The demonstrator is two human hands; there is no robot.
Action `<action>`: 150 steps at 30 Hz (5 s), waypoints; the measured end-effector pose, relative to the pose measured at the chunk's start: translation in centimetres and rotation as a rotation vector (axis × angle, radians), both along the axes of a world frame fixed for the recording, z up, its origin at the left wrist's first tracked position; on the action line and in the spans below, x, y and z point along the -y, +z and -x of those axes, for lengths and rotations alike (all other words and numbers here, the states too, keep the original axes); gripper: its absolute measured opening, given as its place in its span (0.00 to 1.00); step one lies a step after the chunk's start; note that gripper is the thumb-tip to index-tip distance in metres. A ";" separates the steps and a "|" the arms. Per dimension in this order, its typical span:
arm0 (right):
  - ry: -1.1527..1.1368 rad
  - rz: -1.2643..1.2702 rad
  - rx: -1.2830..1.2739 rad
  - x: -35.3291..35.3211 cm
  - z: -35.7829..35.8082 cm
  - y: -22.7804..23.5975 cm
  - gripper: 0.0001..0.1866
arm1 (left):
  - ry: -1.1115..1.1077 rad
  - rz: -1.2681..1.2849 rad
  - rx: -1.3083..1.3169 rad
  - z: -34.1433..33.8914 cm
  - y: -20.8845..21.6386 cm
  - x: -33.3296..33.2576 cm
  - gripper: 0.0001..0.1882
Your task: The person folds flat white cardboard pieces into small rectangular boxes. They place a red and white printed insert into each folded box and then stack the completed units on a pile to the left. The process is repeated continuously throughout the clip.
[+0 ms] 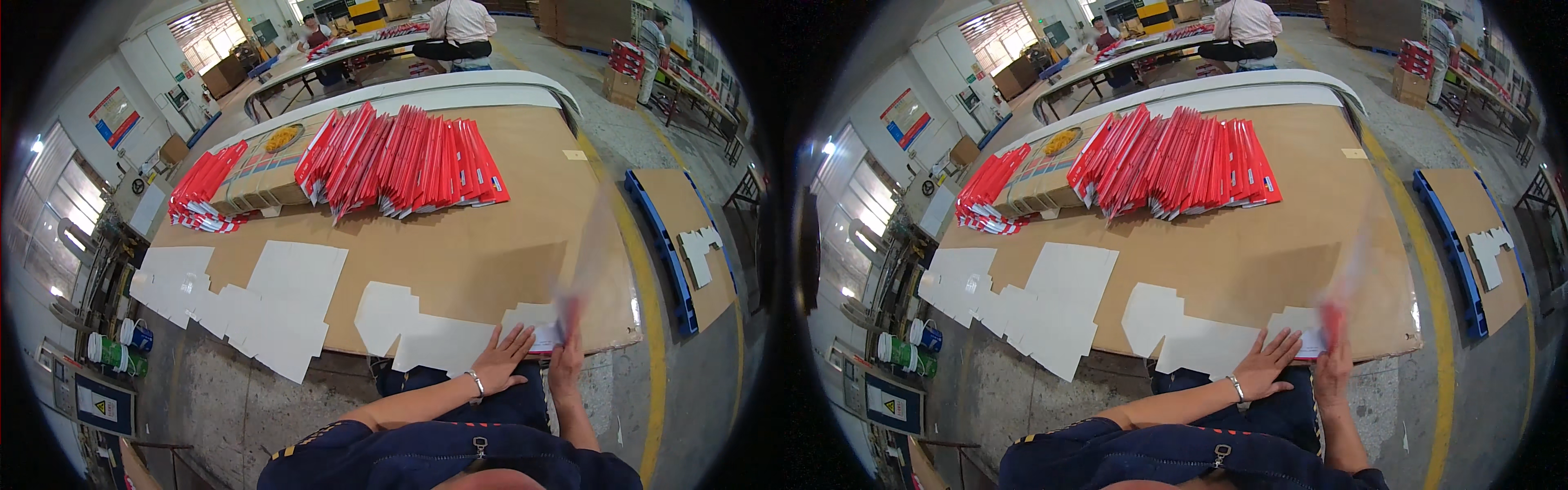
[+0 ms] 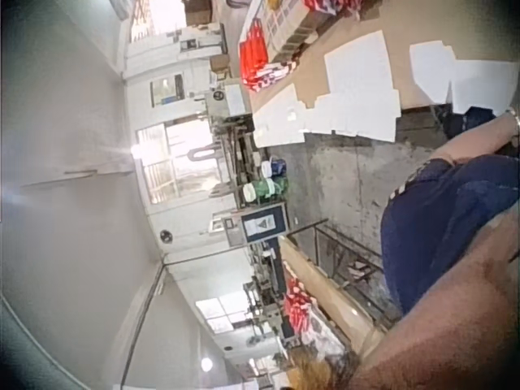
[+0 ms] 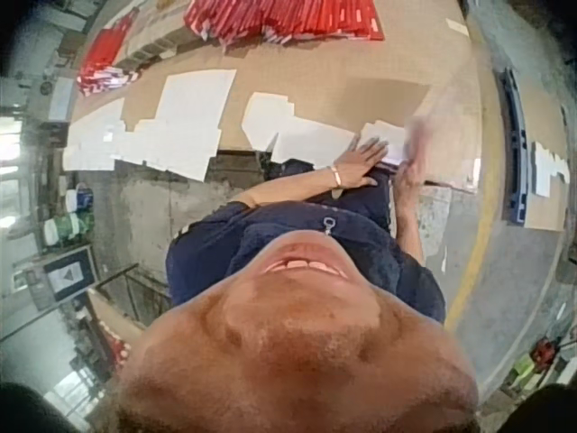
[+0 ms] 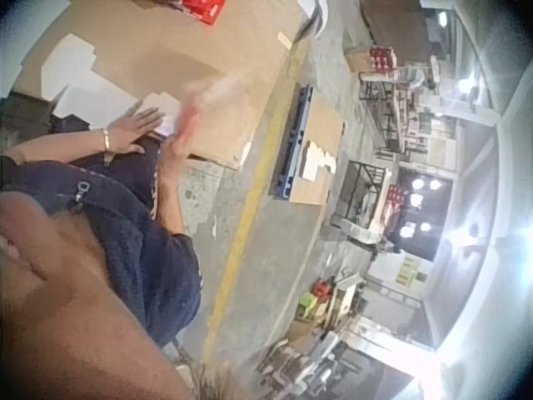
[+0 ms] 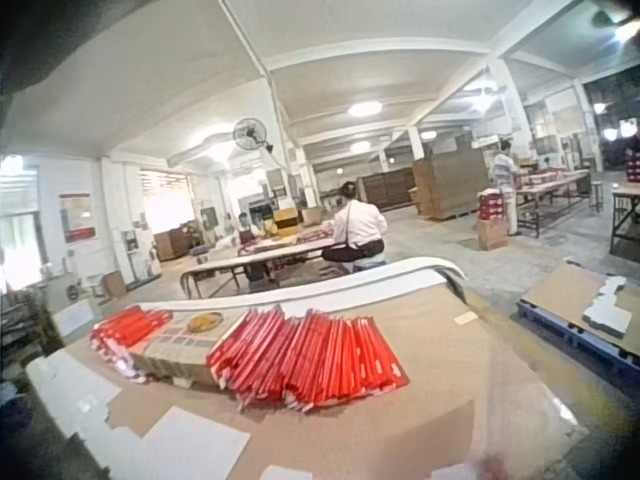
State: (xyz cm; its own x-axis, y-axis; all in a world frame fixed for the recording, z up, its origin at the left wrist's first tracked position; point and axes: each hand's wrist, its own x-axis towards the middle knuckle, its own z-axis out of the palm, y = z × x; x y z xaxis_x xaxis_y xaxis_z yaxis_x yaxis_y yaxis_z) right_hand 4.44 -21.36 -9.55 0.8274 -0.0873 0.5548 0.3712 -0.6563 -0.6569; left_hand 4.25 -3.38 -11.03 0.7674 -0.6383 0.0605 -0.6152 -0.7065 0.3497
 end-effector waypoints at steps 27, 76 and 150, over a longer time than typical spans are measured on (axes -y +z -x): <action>0.322 0.162 -0.095 3.8 -5.6 -4.0 0.29 | 0.748 0.520 -0.078 -0.8 -3.0 -19.1 0.16; 0.607 0.839 -0.173 -5.4 -4.6 0.5 0.36 | 0.206 0.081 0.139 -2.4 -1.6 -16.4 0.37; 0.167 0.509 -0.627 3.3 -9.7 -24.1 0.20 | 0.518 0.031 0.138 -12.2 -3.9 -12.3 0.31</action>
